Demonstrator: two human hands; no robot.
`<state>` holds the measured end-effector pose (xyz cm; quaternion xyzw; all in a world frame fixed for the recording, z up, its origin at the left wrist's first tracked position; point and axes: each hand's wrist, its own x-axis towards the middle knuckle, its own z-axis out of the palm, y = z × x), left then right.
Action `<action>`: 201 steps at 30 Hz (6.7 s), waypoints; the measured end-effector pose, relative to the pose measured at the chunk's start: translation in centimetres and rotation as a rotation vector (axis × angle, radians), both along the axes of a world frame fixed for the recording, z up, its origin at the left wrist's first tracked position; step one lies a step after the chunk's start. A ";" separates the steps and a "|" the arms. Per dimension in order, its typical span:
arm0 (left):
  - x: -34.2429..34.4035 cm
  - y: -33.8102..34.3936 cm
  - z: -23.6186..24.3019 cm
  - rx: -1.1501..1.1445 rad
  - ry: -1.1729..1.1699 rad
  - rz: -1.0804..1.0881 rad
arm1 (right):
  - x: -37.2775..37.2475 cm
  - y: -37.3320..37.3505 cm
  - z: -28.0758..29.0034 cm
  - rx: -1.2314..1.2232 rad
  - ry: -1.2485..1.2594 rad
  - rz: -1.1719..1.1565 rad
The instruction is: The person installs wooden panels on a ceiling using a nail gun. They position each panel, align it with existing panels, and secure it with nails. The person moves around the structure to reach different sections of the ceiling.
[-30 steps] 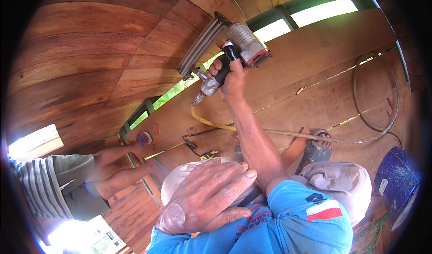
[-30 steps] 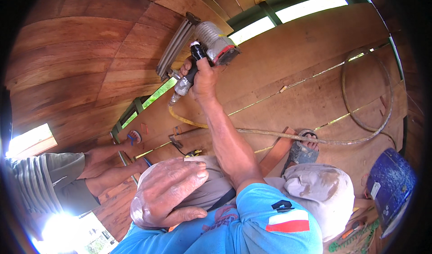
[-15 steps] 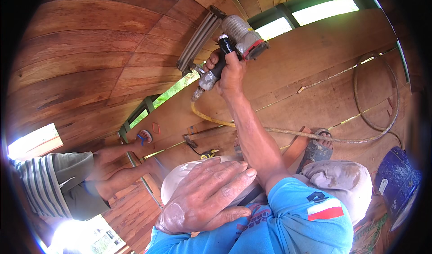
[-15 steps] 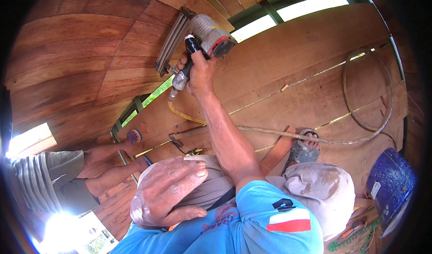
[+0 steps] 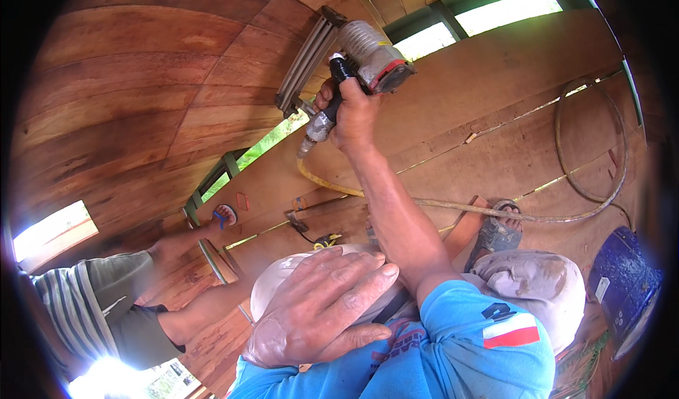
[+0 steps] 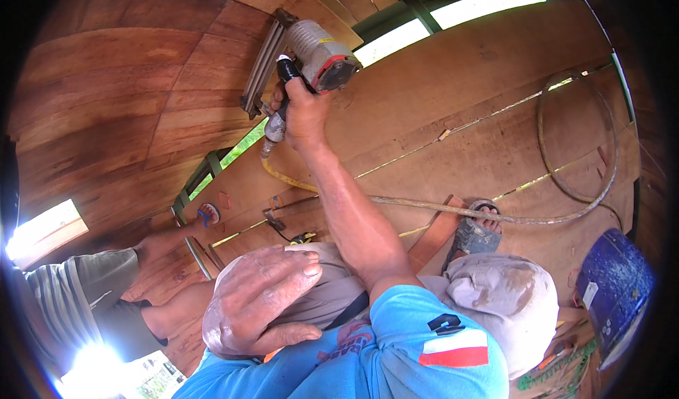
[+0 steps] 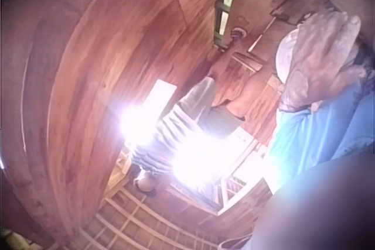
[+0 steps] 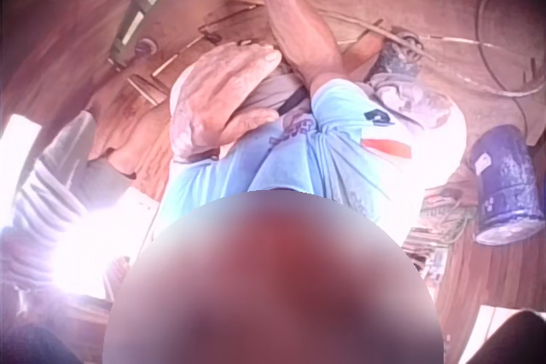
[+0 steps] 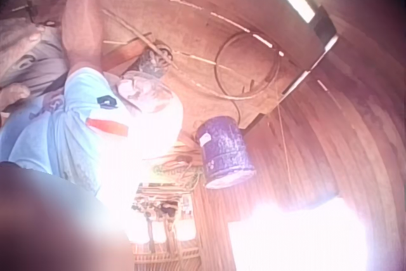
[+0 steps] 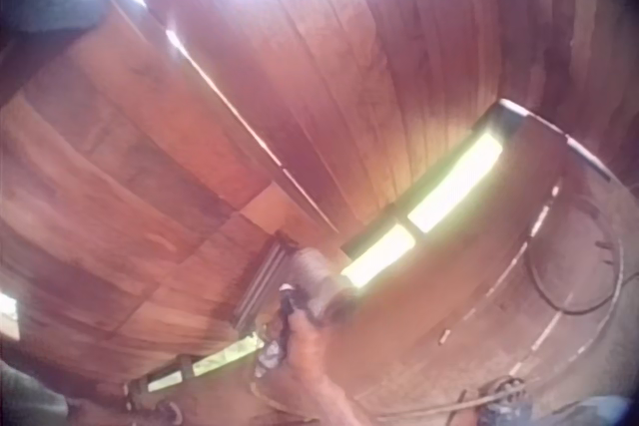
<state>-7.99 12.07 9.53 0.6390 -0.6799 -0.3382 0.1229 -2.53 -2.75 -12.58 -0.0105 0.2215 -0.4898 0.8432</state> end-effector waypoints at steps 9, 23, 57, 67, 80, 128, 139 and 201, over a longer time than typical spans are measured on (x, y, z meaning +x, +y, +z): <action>-0.9 -0.7 -0.2 -0.043 -0.054 -0.027 | -0.7 0.1 -0.9 -0.046 0.092 -0.013; 5.6 -11.7 -10.5 0.206 0.263 0.321 | -10.6 -1.0 -13.0 0.336 -0.133 -0.168; 19.6 -16.1 -30.0 0.197 -0.232 0.550 | -18.0 0.1 -19.2 0.200 -0.027 -0.020; 21.5 -12.2 -30.5 0.198 -0.024 0.755 | -17.4 -1.2 -19.1 0.207 0.056 -0.049; 12.1 8.3 -13.3 0.536 0.126 0.949 | -22.1 -4.5 8.4 0.124 0.560 0.186; -10.7 45.8 22.4 0.315 0.498 1.743 | -34.8 14.8 42.5 -0.666 1.442 1.377; 2.5 57.8 19.4 0.136 0.432 1.573 | -21.1 26.1 42.1 -0.965 1.658 1.261; 50.3 48.9 23.3 0.394 0.204 0.559 | 3.3 44.9 40.4 -0.471 1.832 1.483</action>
